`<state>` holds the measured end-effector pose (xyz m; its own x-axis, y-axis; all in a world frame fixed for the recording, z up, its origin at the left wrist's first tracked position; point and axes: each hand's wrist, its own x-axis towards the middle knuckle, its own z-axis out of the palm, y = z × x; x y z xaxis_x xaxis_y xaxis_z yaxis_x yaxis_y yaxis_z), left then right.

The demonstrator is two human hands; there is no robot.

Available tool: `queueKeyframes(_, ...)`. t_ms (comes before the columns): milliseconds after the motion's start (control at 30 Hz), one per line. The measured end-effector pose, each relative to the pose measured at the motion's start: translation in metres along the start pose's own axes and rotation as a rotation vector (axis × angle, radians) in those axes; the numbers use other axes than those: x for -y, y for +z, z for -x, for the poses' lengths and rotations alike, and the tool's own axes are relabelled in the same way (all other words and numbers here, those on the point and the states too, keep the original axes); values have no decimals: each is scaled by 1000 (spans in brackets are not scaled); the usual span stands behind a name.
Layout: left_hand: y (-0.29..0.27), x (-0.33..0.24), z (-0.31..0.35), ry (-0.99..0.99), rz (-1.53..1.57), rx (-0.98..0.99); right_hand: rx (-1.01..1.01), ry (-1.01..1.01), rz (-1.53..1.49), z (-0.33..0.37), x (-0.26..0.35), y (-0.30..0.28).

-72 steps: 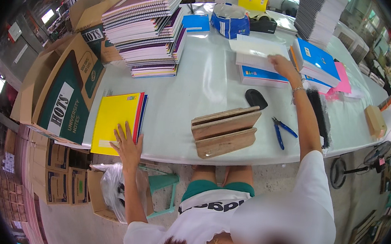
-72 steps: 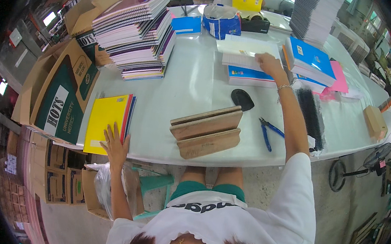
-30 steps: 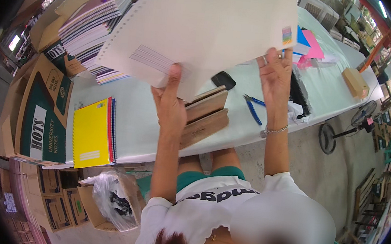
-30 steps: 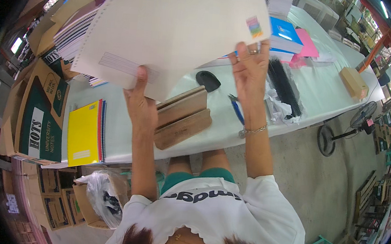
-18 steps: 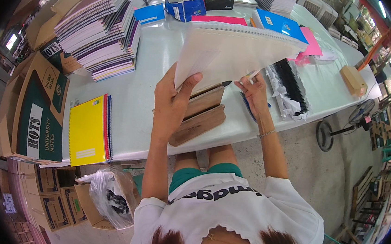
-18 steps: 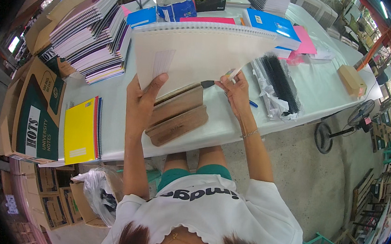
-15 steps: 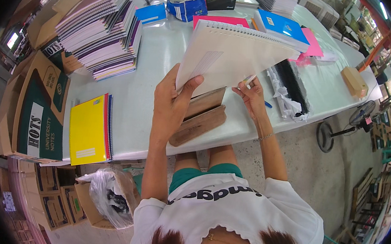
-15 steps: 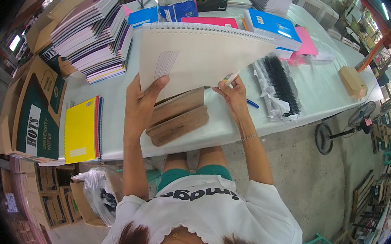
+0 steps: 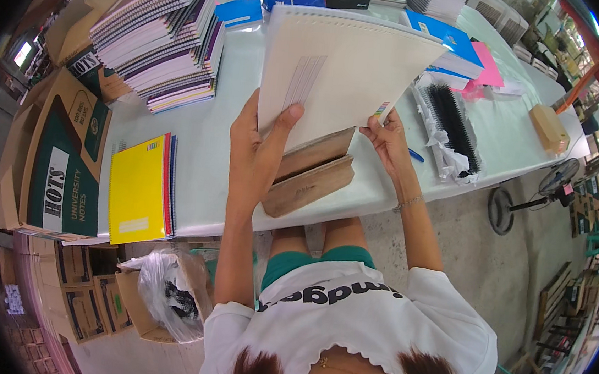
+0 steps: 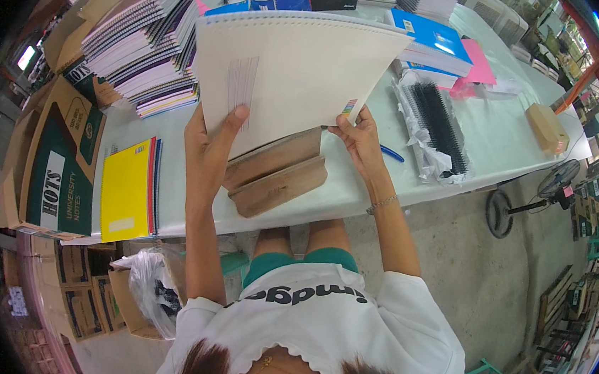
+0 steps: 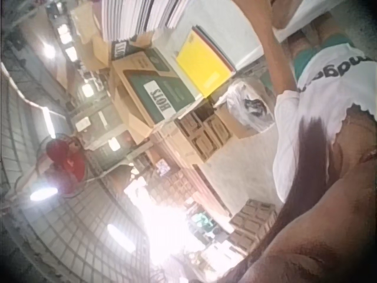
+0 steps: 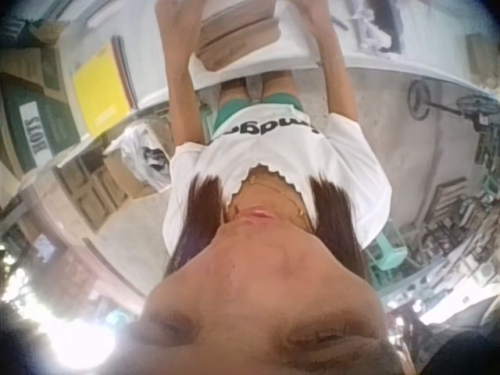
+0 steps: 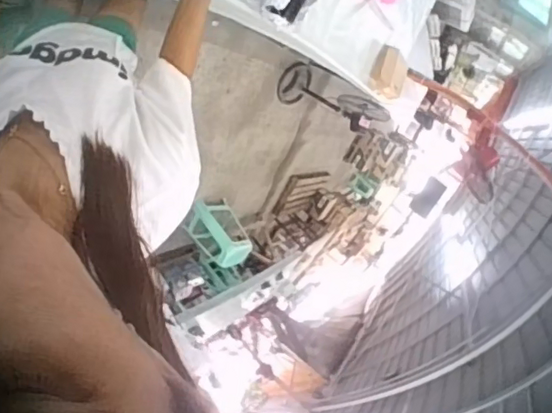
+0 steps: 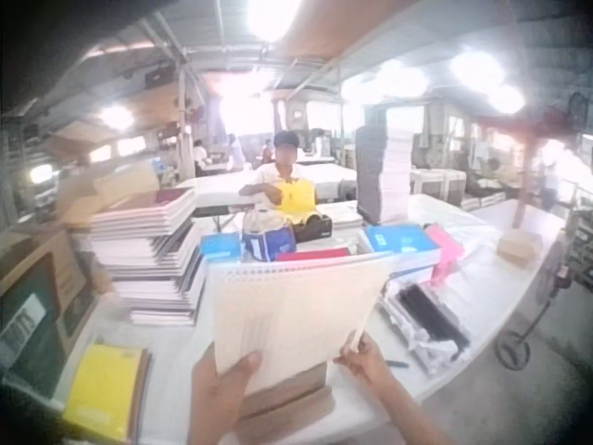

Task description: The person places notebooks into a wooden jig, inserts a spiral coil through the holes, and uses a handheld tool to crimp the ends of the wire.

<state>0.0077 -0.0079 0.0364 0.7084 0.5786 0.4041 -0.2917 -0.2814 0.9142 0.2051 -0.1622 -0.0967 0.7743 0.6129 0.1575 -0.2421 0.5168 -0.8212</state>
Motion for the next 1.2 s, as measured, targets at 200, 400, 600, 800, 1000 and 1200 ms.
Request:
queueKeyframes(200,10,-8,-10,64,-109,75,-12,39,-37,-4,-9,-4)
queueKeyframes(400,-4,12,7,129,-213,-95,-19,49,420,10,-18,-10)
queueKeyframes(600,-64,95,59,54,-302,-287,273,-231,1665,44,-35,2)
queueKeyframes(800,-100,134,66,-274,-91,-92,-129,-309,1748,-35,35,-54)
queueKeyframes(1000,-122,118,35,-144,-112,-35,-463,-163,2053,-85,51,-163)
queueKeyframes(1200,-103,77,13,-54,-50,-200,-376,-86,2073,-90,43,-190)
